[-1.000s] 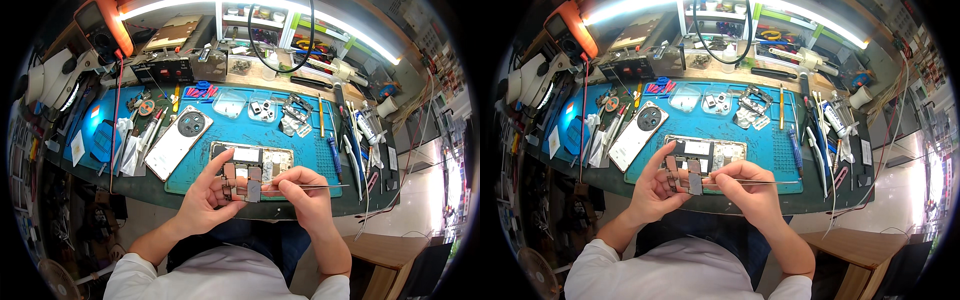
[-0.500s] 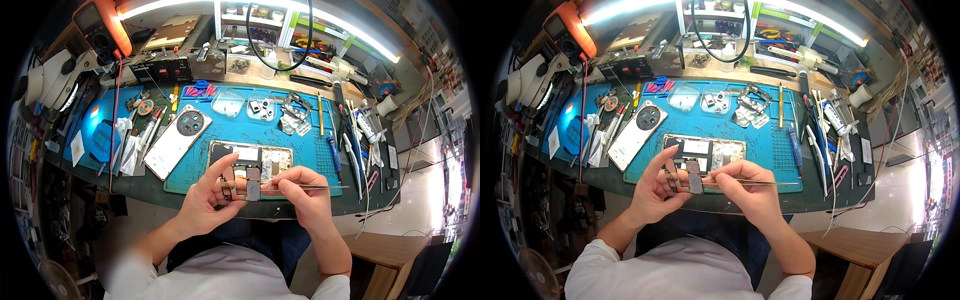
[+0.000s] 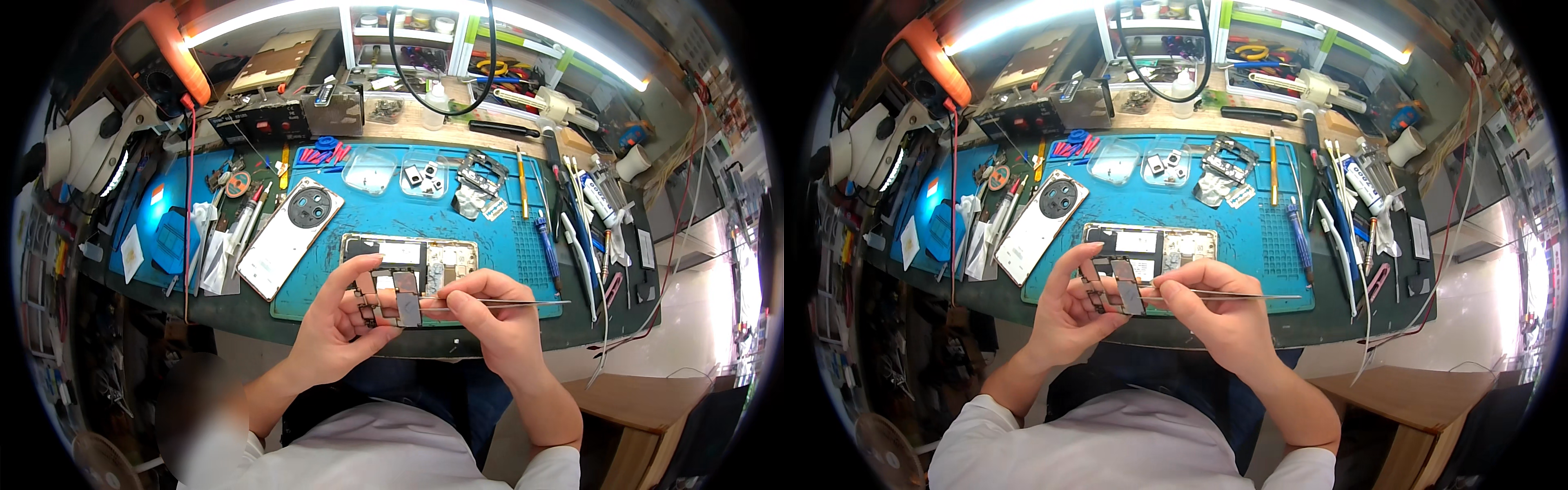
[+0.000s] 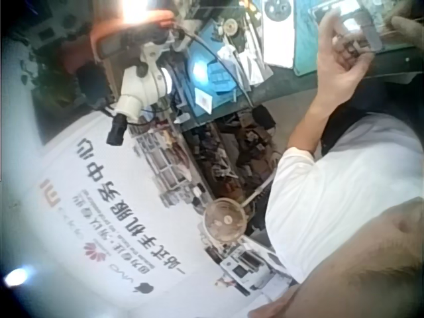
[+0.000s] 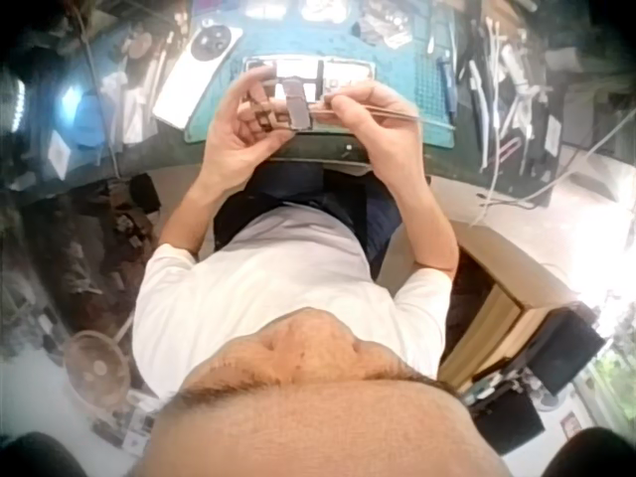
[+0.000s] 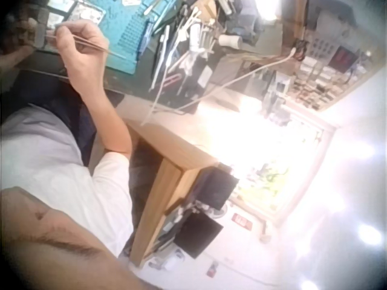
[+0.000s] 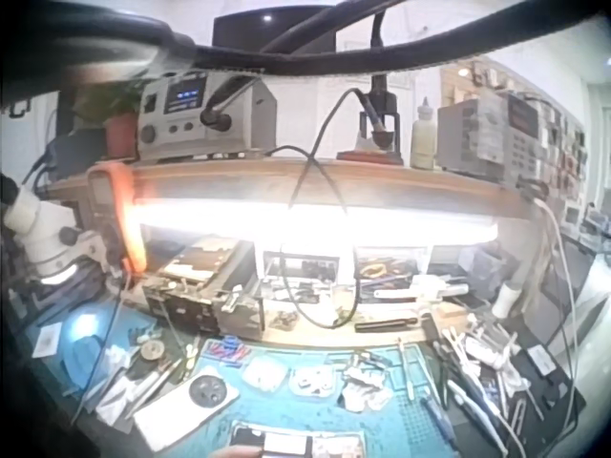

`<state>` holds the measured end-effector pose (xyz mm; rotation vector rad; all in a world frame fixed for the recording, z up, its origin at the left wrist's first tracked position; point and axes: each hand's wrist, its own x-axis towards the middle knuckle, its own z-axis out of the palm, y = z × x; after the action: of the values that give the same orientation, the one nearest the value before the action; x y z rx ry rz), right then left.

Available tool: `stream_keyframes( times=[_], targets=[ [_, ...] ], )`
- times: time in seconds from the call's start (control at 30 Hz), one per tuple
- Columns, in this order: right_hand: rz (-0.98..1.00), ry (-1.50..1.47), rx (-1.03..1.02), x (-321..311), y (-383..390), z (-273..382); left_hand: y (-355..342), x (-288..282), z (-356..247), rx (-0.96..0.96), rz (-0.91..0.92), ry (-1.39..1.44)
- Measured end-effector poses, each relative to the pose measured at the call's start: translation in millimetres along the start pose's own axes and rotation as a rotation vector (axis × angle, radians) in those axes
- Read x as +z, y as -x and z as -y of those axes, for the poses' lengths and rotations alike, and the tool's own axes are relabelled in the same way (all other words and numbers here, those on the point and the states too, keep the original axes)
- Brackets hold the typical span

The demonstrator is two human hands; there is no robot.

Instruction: The person cleans a small electronic component with a brush, then uses tweezers to place a small part onto the component. They apply a liquid from a bottle and continue to manipulate the component with tweezers on a workbench.

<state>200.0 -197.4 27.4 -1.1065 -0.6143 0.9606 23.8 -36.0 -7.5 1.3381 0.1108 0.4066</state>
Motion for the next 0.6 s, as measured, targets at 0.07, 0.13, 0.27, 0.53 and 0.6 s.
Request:
stream_keyframes(
  times=[0.07, 0.13, 0.27, 0.53, 0.6],
  targets=[
    [-0.015, -0.019, 0.008, 0.4, 0.2, -2.2, 1.0, 1.6, 1.5, 0.006, -0.021, -0.025],
    [-0.03, -0.016, 0.011, 0.7, 0.8, -3.8, 1.6, 3.9, 3.0, 0.009, -0.03, -0.054],
    [-0.039, -0.042, 0.086, -4.3, 0.9, -2.6, 0.8, 4.7, 1.0, 0.009, -0.02, -0.112],
    [0.017, -0.159, 0.215, -8.2, -5.3, 5.3, 0.9, -3.5, 0.5, -0.026, 0.031, 0.0],
    [0.04, -0.186, 0.238, -10.7, -6.6, 4.2, 0.7, -3.2, 0.0, -0.033, 0.031, 0.013]
  ],
)
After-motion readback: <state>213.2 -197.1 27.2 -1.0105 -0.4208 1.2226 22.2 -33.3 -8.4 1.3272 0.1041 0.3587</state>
